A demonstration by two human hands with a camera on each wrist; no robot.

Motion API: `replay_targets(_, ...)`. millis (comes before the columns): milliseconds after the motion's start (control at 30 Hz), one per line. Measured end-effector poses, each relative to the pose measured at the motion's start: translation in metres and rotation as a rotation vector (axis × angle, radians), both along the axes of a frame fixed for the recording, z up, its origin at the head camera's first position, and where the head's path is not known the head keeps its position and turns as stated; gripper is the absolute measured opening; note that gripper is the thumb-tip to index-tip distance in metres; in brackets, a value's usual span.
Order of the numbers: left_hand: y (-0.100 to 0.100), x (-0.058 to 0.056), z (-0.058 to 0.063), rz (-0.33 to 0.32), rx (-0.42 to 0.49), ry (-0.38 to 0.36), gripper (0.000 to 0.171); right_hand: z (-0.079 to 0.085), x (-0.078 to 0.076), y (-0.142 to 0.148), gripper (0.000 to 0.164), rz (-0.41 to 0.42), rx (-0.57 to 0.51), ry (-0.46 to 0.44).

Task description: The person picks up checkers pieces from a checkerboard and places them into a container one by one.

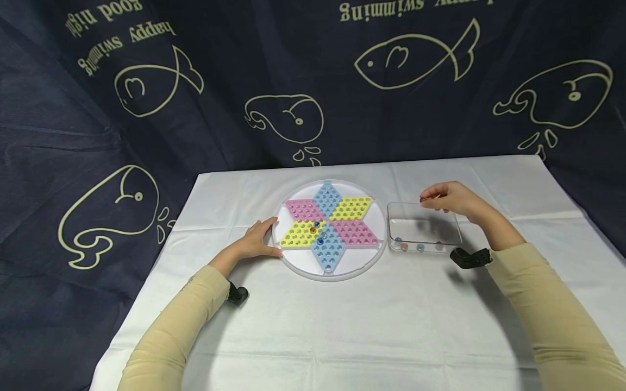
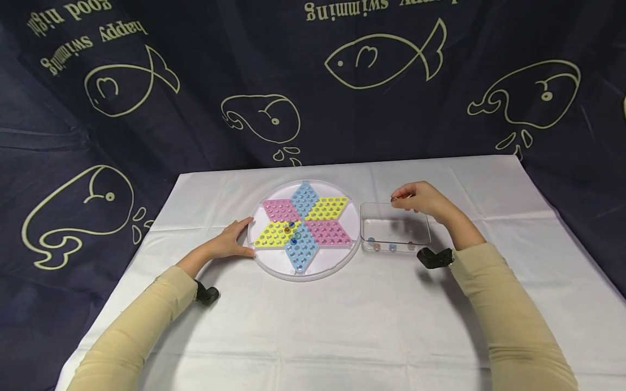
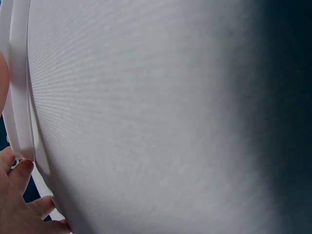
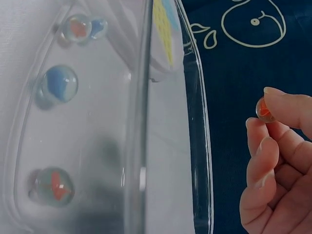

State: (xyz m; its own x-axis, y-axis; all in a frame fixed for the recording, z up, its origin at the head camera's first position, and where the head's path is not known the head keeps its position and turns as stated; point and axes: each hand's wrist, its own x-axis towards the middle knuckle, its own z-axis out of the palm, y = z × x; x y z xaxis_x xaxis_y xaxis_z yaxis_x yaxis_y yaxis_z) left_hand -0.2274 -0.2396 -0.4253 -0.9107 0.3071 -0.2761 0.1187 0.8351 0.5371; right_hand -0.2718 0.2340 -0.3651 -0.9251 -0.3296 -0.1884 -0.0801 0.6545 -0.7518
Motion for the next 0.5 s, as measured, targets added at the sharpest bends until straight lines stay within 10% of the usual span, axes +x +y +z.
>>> replay_targets(500,0.0011,0.0017,0.0018,0.011,0.003,0.001,0.104,0.0,0.0016,0.0041,0.04,-0.021,-0.011,-0.012)
